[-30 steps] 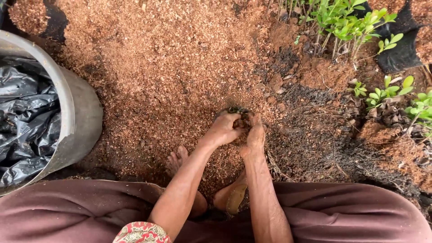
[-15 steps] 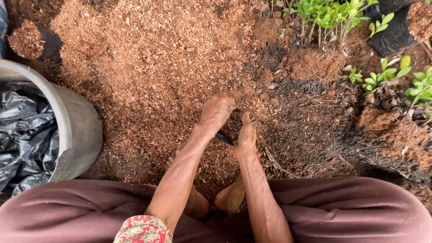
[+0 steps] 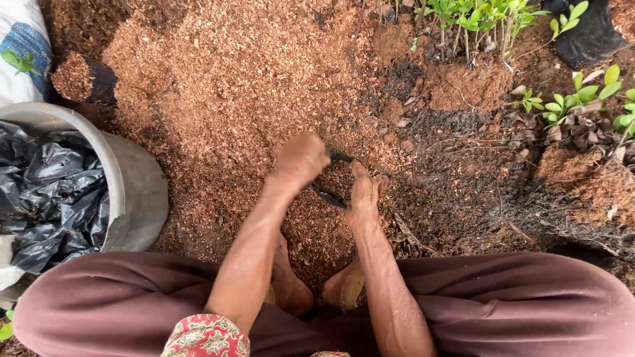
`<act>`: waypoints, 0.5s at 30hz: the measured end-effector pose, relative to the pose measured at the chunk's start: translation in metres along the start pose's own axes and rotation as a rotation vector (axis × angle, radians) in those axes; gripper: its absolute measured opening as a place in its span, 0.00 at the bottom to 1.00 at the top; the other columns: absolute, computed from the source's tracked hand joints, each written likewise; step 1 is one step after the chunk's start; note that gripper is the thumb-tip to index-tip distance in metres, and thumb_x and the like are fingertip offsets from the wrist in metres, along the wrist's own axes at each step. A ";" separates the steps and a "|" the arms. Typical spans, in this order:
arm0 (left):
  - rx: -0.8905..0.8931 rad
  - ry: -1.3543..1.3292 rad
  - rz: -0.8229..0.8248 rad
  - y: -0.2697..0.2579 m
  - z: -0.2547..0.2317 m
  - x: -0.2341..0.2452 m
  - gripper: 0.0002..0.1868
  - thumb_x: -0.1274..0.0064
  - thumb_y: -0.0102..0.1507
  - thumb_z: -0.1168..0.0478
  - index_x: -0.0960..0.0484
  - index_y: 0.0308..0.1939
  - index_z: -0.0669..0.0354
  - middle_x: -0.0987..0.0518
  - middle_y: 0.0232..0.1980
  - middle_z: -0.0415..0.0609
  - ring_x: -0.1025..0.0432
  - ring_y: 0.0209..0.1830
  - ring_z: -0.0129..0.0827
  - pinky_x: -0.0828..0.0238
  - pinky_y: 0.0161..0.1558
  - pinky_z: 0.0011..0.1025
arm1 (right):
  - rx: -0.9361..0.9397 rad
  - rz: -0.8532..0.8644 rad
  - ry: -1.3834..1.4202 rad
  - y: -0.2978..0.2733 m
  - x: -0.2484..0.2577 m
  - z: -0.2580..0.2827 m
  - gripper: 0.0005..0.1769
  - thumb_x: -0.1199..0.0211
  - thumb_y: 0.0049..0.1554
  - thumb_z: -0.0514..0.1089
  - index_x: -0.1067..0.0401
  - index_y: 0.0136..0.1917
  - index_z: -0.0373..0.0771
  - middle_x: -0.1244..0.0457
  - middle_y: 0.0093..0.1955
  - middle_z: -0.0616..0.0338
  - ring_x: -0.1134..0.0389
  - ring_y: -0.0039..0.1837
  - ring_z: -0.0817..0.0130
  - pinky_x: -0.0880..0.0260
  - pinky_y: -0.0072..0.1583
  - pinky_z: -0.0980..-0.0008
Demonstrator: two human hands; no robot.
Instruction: The person sits on the ground and plants small seedlings into black plastic bags filled with soil. They scoop soil from a nearby pile, place it into the bags, insert the seedlings, and cover the roots with more soil.
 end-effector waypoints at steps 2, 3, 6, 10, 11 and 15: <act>0.060 0.204 0.045 0.015 0.023 -0.039 0.08 0.51 0.64 0.73 0.19 0.41 0.59 0.22 0.32 0.52 0.26 0.24 0.32 0.22 0.34 0.31 | 0.018 -0.020 -0.018 -0.035 -0.005 0.036 0.27 0.45 0.64 0.51 0.36 0.76 0.51 0.71 0.85 0.42 0.66 0.83 0.32 0.38 0.66 0.28; 0.022 0.325 0.026 0.020 0.023 -0.048 0.08 0.53 0.66 0.71 0.19 0.45 0.62 0.22 0.33 0.53 0.24 0.28 0.34 0.21 0.38 0.33 | -0.067 -0.030 0.011 -0.085 -0.010 0.069 0.29 0.53 0.66 0.47 0.46 0.80 0.47 0.72 0.86 0.42 0.70 0.84 0.37 0.47 0.73 0.37; -0.017 0.405 0.009 0.029 0.032 -0.065 0.10 0.55 0.69 0.69 0.19 0.50 0.65 0.21 0.35 0.57 0.21 0.34 0.39 0.19 0.42 0.36 | -0.083 -0.039 0.035 -0.080 -0.008 0.053 0.37 0.55 0.65 0.45 0.60 0.84 0.40 0.74 0.85 0.34 0.73 0.84 0.33 0.50 0.75 0.33; 0.140 0.291 0.036 0.043 0.058 -0.056 0.11 0.53 0.69 0.65 0.19 0.53 0.62 0.19 0.42 0.59 0.20 0.43 0.45 0.19 0.48 0.39 | 0.047 -0.053 -0.233 -0.029 -0.001 0.017 0.39 0.43 0.60 0.47 0.48 0.81 0.36 0.62 0.83 0.35 0.63 0.82 0.32 0.33 0.65 0.30; 0.139 0.295 0.040 0.021 0.032 -0.032 0.11 0.53 0.69 0.65 0.19 0.53 0.62 0.19 0.42 0.59 0.20 0.43 0.45 0.19 0.48 0.39 | 0.044 -0.056 -0.229 -0.038 0.003 0.029 0.39 0.43 0.60 0.47 0.48 0.81 0.36 0.62 0.83 0.35 0.63 0.82 0.32 0.33 0.65 0.30; -0.012 -0.120 0.112 -0.025 -0.013 0.018 0.15 0.54 0.71 0.65 0.24 0.58 0.73 0.22 0.46 0.65 0.24 0.38 0.38 0.22 0.41 0.31 | -0.081 0.158 0.012 -0.063 -0.001 0.048 0.26 0.52 0.62 0.46 0.34 0.72 0.44 0.60 0.85 0.46 0.68 0.85 0.45 0.60 0.75 0.32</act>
Point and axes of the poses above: each hand's wrist, its own y-axis towards the middle knuckle, its own x-axis out of the back of the hand, z = x × y, the point moved 8 cm from there along y, towards the middle knuckle
